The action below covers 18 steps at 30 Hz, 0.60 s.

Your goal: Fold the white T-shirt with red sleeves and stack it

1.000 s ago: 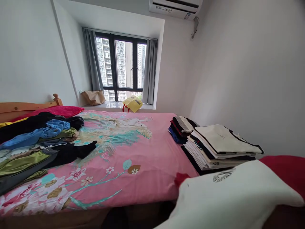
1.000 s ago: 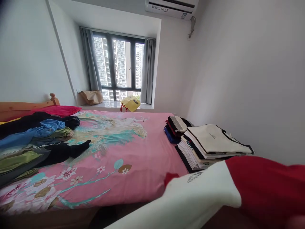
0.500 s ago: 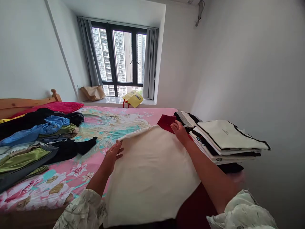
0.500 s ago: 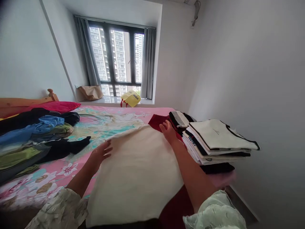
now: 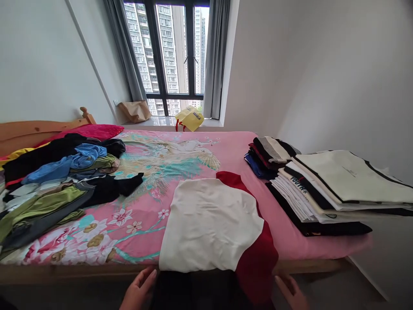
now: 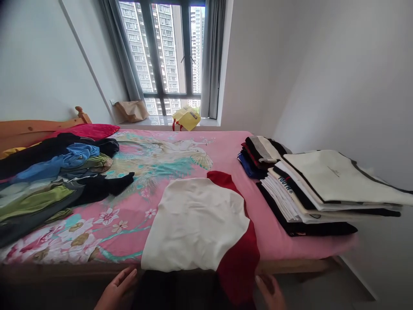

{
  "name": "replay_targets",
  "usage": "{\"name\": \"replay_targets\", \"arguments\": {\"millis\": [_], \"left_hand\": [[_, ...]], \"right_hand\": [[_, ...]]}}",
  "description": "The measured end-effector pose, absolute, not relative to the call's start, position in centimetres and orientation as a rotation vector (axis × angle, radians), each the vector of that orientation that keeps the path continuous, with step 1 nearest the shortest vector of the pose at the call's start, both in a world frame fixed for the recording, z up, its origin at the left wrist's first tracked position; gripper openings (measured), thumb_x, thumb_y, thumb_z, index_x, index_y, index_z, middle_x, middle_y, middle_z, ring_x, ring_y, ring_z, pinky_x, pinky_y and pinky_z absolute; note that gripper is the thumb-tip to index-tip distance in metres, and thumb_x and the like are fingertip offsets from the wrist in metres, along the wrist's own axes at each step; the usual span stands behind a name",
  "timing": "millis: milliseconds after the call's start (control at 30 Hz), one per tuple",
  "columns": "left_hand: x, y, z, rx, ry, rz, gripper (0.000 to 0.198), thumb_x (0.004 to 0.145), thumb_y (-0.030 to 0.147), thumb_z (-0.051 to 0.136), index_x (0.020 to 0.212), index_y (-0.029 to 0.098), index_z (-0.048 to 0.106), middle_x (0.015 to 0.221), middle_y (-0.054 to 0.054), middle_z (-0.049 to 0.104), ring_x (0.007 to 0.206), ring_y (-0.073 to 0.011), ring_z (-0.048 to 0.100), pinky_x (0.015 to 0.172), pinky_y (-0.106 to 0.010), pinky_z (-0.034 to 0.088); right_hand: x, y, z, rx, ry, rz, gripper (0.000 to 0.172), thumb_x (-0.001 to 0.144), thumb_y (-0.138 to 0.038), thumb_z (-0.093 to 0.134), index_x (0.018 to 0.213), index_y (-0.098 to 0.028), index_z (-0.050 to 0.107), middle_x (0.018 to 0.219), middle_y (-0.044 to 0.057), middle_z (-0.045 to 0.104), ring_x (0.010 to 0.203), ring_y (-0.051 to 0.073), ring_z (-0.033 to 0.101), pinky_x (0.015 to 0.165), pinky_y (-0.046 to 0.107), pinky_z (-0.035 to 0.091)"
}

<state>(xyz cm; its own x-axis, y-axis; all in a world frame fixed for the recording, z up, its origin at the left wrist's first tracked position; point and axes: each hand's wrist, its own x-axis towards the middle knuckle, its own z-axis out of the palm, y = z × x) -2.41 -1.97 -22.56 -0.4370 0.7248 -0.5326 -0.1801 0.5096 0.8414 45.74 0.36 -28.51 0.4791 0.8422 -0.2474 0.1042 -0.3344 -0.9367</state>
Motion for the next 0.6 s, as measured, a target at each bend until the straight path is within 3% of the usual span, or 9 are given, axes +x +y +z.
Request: {"name": "replay_targets", "arguments": {"millis": [67,167,267,367,500,600], "left_hand": [[-1.3,-0.7,-22.4,0.426,1.677,1.079,0.056,0.042,0.049,0.082,0.085,0.020,0.063,0.090,-0.009,0.069,0.093,-0.0302,0.064,0.065,-0.032,0.047],[-0.2,0.5,-22.8,0.389,1.703,1.019,0.055,0.042,0.053,0.081,0.079,0.017,0.061,0.081,-0.009,0.067,0.080,-0.0264,0.064,0.065,-0.034,0.045],[-0.1,0.0,-23.7,0.398,1.654,1.058,0.054,0.041,0.052,0.083,0.075,0.017,0.061,0.068,-0.003,0.064,0.064,-0.0189,0.060,0.062,-0.030,0.043],[-0.2,-0.9,-24.0,0.380,1.507,1.100,0.049,0.037,0.045,0.087,0.066,0.018,0.058,0.053,0.003,0.057,0.049,-0.0119,0.052,0.055,-0.026,0.041],[0.3,-0.8,-23.2,0.354,1.331,1.069,0.049,0.034,0.042,0.089,0.064,0.018,0.059,0.043,0.008,0.046,0.037,-0.0046,0.036,0.046,-0.022,0.038],[0.4,-1.1,-22.0,0.372,1.283,0.965,0.047,0.038,0.047,0.087,0.051,0.018,0.053,0.038,0.008,0.041,0.035,-0.0034,0.030,0.044,-0.021,0.038]], "right_hand": [[43.9,1.0,-27.9,-1.688,-0.802,1.092,0.041,0.044,-0.051,0.071,0.076,-0.025,0.064,0.090,0.007,0.072,0.101,0.034,0.063,0.084,0.039,0.053],[42.7,2.4,-26.6,-1.688,-0.836,1.194,0.041,0.044,-0.050,0.068,0.072,-0.021,0.066,0.085,0.010,0.072,0.093,0.035,0.065,0.083,0.040,0.052],[43.2,2.4,-26.0,-1.812,-0.847,1.098,0.038,0.044,-0.052,0.061,0.064,-0.020,0.065,0.073,0.012,0.070,0.084,0.038,0.065,0.075,0.042,0.052],[43.9,1.2,-26.0,-1.883,-0.787,1.038,0.039,0.047,-0.054,0.059,0.066,-0.020,0.066,0.074,0.013,0.071,0.085,0.039,0.065,0.074,0.043,0.052],[43.6,0.0,-25.3,-1.751,-0.760,1.317,0.045,0.052,-0.056,0.067,0.080,-0.020,0.071,0.088,0.010,0.073,0.096,0.035,0.065,0.079,0.037,0.054],[43.9,-1.0,-23.4,-1.741,-0.864,1.507,0.049,0.052,-0.060,0.069,0.075,-0.017,0.074,0.082,0.012,0.073,0.094,0.036,0.066,0.079,0.037,0.054]]}}
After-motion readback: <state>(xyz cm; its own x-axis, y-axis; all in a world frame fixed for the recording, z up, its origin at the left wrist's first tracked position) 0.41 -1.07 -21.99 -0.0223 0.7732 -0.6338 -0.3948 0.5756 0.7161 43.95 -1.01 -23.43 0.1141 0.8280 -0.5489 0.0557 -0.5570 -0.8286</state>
